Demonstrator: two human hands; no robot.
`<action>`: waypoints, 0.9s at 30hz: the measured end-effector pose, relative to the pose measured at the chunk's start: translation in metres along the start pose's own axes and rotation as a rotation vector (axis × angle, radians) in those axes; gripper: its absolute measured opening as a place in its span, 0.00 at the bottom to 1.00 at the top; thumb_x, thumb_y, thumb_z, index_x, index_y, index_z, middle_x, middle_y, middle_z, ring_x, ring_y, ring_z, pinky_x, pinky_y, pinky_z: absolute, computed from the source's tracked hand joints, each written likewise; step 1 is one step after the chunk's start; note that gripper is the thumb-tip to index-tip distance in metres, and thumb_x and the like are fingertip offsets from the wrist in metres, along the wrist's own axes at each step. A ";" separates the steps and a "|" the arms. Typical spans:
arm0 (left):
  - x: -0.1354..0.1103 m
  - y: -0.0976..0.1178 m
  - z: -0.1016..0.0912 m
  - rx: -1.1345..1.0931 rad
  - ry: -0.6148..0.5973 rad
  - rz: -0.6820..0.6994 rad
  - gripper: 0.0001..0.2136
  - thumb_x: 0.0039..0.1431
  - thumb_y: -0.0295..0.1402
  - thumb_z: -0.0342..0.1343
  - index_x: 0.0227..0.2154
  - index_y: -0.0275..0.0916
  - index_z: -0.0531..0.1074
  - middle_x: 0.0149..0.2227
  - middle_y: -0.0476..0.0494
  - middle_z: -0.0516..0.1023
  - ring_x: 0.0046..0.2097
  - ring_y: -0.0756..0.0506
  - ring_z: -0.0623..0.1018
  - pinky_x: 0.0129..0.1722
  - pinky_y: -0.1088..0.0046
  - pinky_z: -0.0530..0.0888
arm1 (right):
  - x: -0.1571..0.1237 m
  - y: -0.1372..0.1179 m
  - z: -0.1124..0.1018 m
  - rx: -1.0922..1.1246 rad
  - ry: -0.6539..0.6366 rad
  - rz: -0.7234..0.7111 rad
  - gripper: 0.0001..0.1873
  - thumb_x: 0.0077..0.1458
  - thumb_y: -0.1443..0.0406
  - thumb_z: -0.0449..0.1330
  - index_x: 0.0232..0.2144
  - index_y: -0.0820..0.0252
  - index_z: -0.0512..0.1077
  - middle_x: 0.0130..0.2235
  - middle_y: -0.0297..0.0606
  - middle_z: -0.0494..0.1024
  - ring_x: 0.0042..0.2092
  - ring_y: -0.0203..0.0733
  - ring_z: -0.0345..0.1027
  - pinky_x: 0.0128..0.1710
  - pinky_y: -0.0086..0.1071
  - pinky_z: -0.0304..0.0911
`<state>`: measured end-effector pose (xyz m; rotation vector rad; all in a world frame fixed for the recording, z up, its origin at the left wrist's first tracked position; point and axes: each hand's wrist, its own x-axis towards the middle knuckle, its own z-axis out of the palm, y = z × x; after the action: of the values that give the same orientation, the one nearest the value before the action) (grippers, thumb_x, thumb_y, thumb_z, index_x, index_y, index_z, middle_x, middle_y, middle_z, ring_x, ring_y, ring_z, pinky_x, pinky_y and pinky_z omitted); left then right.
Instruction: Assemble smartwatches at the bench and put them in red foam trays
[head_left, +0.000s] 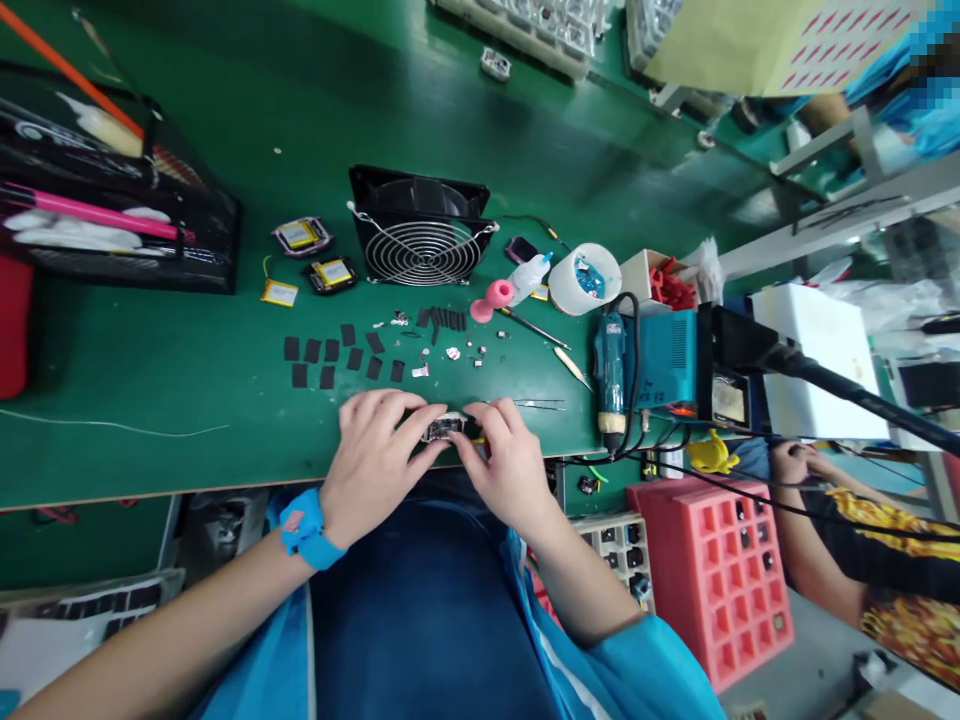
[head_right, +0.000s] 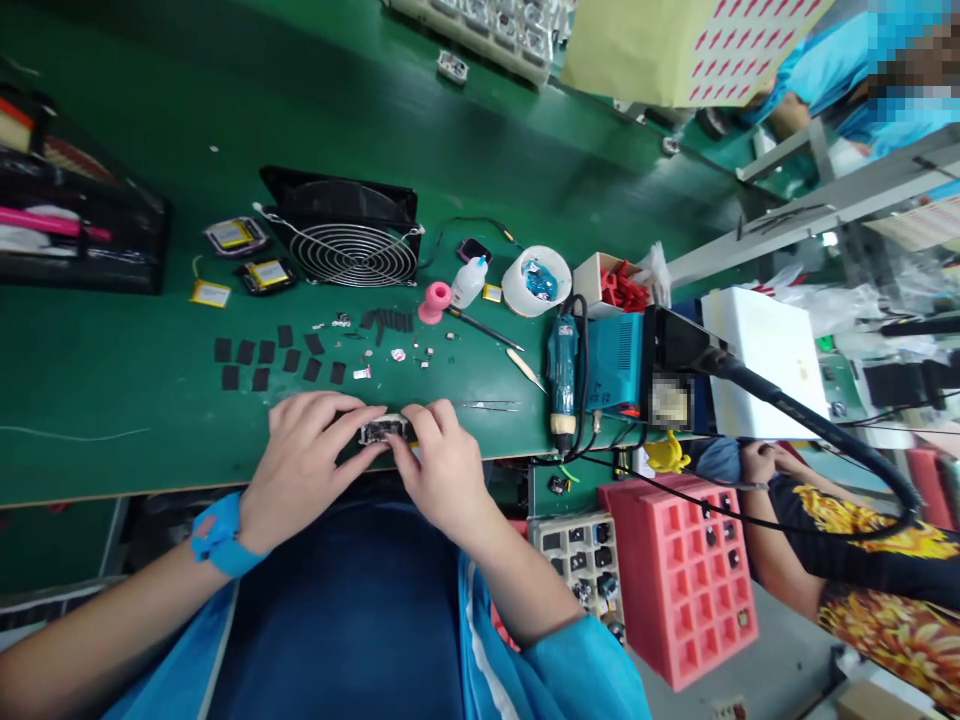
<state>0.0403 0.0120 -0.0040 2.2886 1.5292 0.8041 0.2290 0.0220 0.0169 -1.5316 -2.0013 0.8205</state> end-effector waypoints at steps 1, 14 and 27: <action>0.000 -0.002 0.000 0.010 0.003 0.010 0.13 0.66 0.35 0.59 0.52 0.40 0.74 0.46 0.38 0.78 0.50 0.35 0.75 0.50 0.51 0.71 | 0.000 0.002 -0.005 -0.109 0.038 -0.042 0.07 0.66 0.61 0.59 0.44 0.55 0.74 0.39 0.40 0.73 0.37 0.43 0.70 0.38 0.36 0.68; -0.001 -0.012 -0.002 -0.098 -0.038 0.210 0.10 0.70 0.27 0.53 0.49 0.39 0.75 0.50 0.42 0.82 0.50 0.42 0.78 0.50 0.59 0.75 | 0.018 0.069 -0.057 -0.372 0.070 -0.201 0.06 0.66 0.64 0.59 0.34 0.55 0.72 0.36 0.40 0.76 0.39 0.47 0.65 0.42 0.43 0.64; 0.008 -0.004 -0.016 0.062 -0.190 0.263 0.12 0.68 0.23 0.51 0.50 0.35 0.74 0.50 0.36 0.80 0.49 0.38 0.78 0.48 0.58 0.74 | 0.006 0.040 -0.038 0.208 0.328 -0.094 0.06 0.63 0.68 0.62 0.41 0.54 0.75 0.37 0.37 0.80 0.37 0.42 0.75 0.38 0.37 0.71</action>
<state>0.0302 0.0200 0.0095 2.5646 1.2046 0.5855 0.2803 0.0421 0.0150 -1.3456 -1.6801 0.6667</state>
